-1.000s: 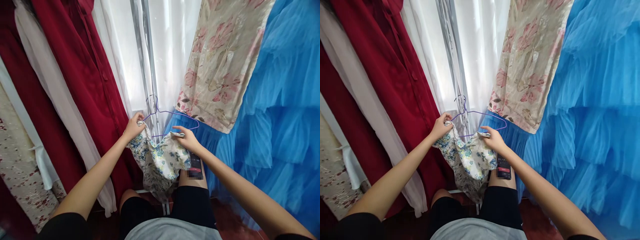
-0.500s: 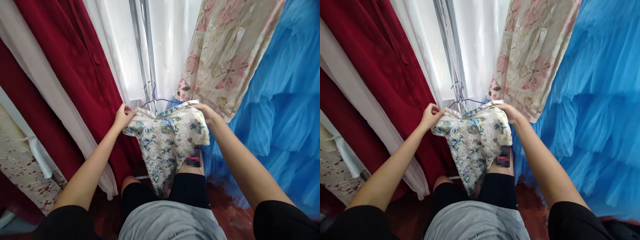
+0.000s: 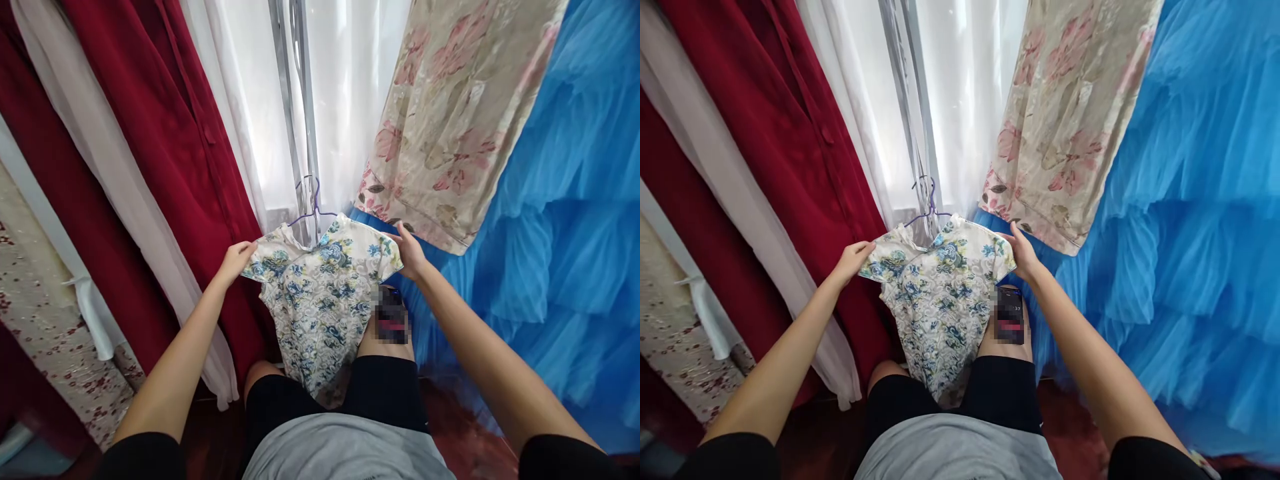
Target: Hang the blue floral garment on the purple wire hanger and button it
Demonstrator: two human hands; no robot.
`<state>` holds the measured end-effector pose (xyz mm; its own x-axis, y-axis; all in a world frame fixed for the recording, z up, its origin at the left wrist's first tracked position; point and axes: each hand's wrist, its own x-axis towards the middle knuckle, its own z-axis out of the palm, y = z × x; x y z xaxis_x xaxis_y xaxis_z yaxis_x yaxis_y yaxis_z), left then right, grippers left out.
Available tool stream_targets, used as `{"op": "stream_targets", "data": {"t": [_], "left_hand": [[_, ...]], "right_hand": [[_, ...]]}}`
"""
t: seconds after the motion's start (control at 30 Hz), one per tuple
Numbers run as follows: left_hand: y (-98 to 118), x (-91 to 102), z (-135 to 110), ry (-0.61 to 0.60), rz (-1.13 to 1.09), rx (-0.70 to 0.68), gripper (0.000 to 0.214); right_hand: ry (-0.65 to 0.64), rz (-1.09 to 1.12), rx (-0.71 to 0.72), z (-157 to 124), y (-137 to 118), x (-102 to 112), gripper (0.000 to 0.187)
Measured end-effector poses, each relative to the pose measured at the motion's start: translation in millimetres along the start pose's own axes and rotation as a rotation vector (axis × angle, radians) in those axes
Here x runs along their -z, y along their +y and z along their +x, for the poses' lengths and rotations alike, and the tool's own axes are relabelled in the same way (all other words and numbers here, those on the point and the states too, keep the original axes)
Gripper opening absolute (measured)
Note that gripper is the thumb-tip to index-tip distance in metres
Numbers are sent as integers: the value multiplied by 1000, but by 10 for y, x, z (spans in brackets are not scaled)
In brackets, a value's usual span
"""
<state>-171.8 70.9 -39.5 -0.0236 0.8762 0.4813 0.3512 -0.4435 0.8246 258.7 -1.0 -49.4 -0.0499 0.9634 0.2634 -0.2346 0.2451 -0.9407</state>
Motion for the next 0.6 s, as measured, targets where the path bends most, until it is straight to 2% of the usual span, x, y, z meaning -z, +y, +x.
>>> {"op": "stream_targets", "data": {"t": [0.07, 0.13, 0.2, 0.27, 0.3, 0.37, 0.43, 0.5, 0.57, 0.6], "left_hand": [[-88, -15, -70, 82, -63, 18, 52], [-68, -68, -86, 197, -193, 14, 54], [65, -114, -65, 292, -342, -39, 54], [278, -128, -48, 313, -356, -178, 53], [396, -127, -52, 295, -262, -275, 56], [611, -135, -96, 241, 67, -460, 70], [748, -192, -187, 164, 425, -580, 85], [771, -322, -305, 67, 635, -642, 88], [689, -499, -413, 20, 655, -641, 77], [626, -590, -455, 28, 614, -616, 67]], "right_hand": [[-25, 0, 10, -74, -47, 35, 37], [5, -2, 76, -105, -101, -16, 29], [105, 46, 155, -102, -165, -102, 26], [235, 100, 227, -113, -218, -172, 25], [290, 113, 258, -143, -232, -196, 26], [375, 94, 312, -287, -223, -238, 29], [435, 5, 353, -558, -175, -305, 32], [449, -111, 363, -927, -110, -423, 35], [331, -187, 339, -1321, -45, -581, 35], [214, -185, 308, -1503, -16, -663, 37]]}}
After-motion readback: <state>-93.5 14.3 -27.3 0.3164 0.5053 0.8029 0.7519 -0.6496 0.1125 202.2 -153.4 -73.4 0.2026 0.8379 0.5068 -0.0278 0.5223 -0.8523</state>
